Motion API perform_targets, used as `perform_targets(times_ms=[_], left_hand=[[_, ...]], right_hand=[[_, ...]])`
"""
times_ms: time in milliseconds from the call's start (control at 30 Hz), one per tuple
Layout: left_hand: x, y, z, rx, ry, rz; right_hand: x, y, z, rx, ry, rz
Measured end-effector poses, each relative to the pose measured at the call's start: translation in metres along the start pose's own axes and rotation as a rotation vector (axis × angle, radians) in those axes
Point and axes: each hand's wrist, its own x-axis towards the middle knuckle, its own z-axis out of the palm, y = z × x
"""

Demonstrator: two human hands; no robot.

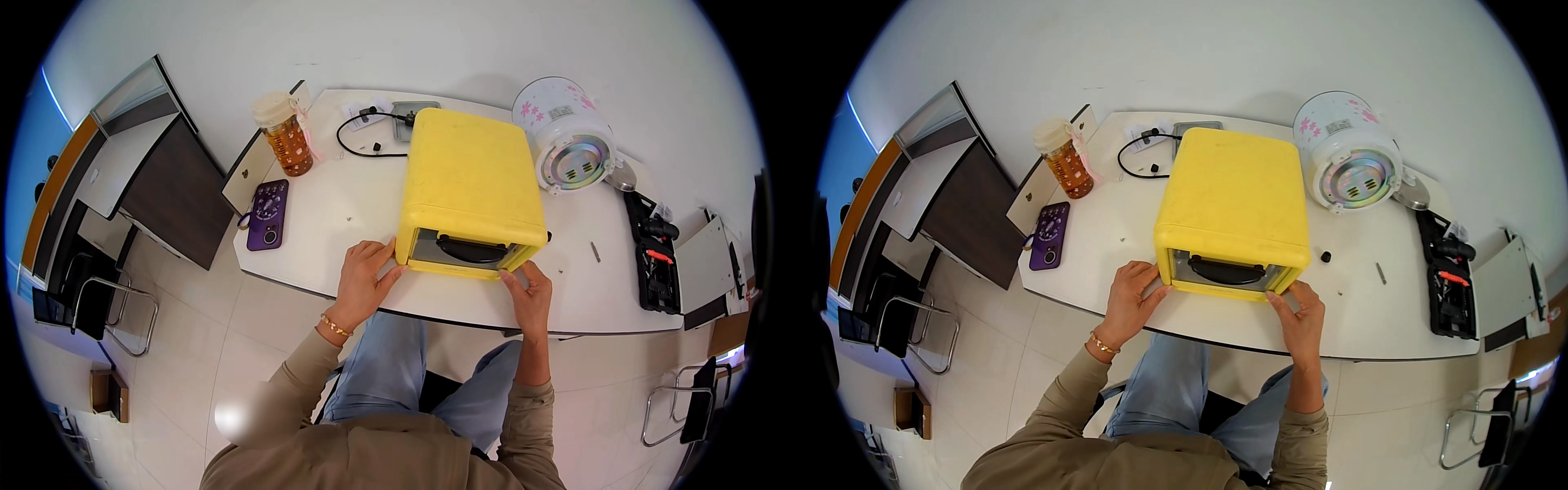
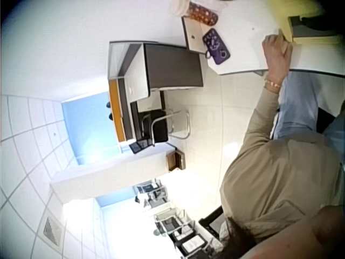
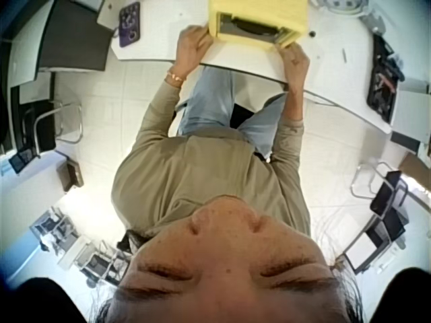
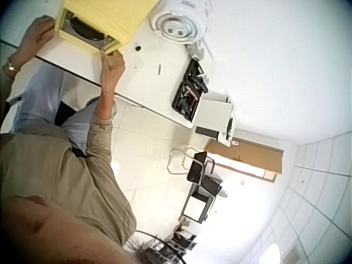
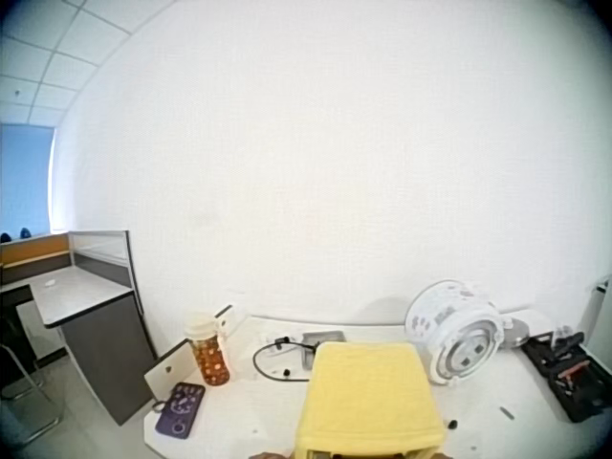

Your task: The person assembles a yellow toaster by attaching its side panels and inserting the crumb tray. They then flip the toaster over and attach a circular component to the bottom, securing it with a small black cap.

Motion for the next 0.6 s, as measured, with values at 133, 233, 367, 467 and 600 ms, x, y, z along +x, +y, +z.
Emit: perform_targets(times_ms=[133, 233, 367, 467, 600], left_hand=[[0.0, 0.0013, -0.0005, -0.011, 0.003, -0.012], [-0.0005, -0.0007, -0.0001, -0.007, -0.006, -0.012], [-0.0002, 0.0007, -0.0011, -0.009, -0.007, -0.008], [-0.0005, 0.0013, -0.0013, -0.003, -0.004, -0.006], [-0.0003, 0.0028, -0.0026, -0.003, -0.012, -0.01]], right_hand=[[0.0006, -0.0023, -0.001, -0.029, -0.004, -0.014], [0.0002, -0.007, -0.0013, 0.0, -0.004, -0.038], [-0.0006, -0.0079, -0.0004, 0.026, 0.01, -0.047], [-0.0007, -0.006, -0.001, -0.002, 0.007, -0.055], [-0.0006, -0.0083, -0.0009, 0.006, 0.001, -0.056]])
